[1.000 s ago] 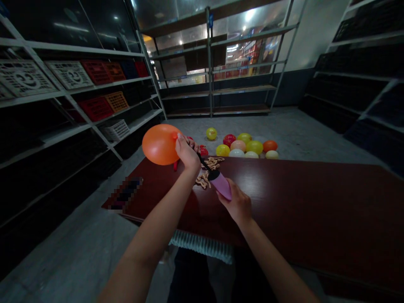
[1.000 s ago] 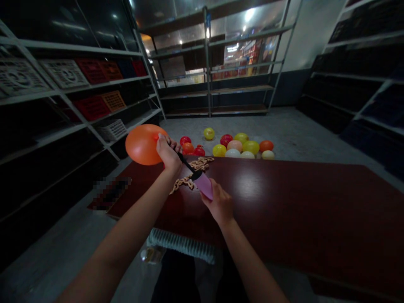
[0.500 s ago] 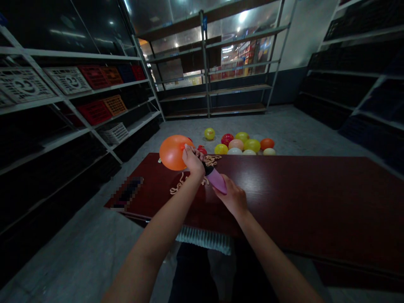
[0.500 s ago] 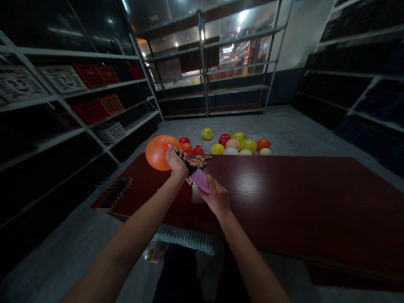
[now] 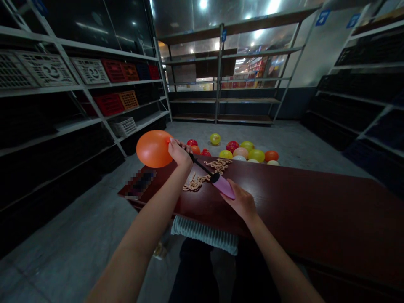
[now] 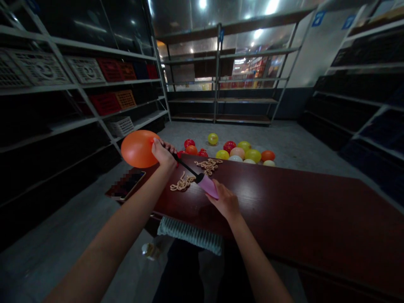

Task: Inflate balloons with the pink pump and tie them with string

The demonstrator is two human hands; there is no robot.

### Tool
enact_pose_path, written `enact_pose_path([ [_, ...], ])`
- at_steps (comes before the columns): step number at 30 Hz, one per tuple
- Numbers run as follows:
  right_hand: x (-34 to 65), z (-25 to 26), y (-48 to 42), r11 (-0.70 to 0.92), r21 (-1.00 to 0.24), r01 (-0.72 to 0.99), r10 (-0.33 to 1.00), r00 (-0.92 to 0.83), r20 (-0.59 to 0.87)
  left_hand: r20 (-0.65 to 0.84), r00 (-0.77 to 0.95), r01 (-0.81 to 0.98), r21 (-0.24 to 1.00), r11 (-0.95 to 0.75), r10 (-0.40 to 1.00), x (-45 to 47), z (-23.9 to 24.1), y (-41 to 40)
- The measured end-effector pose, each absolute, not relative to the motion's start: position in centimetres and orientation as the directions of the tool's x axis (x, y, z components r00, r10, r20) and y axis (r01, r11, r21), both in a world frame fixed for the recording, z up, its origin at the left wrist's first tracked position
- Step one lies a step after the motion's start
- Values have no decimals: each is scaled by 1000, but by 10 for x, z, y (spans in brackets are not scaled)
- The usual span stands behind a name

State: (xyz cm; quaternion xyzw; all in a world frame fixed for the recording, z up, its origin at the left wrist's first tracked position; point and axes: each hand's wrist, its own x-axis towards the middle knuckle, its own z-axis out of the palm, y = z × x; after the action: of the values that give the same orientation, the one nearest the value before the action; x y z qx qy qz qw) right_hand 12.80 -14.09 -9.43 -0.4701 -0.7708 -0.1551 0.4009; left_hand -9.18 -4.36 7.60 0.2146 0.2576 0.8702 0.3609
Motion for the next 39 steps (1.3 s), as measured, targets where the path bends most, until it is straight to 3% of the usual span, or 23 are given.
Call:
enact_pose_path([
  [7,127,-92,-142,507,-147,849,627,-247,738,182,-669,-514,587,-625,720,-113,91,-43],
  [18,128,-90,-141,429,-225,875,607,-95,789,223,-573,-560,595,-576,789,-53,78,-34],
  [26,128,-95,-137,357,-278,892,639,-16,769,203,-518,-572,641,-513,831,-12,58,-33],
  [32,128,-96,-137,306,-270,913,656,4,755,217,-481,-576,652,-493,849,10,34,-37],
  [39,128,-94,-138,284,-234,930,652,-8,758,136,-503,-594,663,-456,853,18,17,-35],
])
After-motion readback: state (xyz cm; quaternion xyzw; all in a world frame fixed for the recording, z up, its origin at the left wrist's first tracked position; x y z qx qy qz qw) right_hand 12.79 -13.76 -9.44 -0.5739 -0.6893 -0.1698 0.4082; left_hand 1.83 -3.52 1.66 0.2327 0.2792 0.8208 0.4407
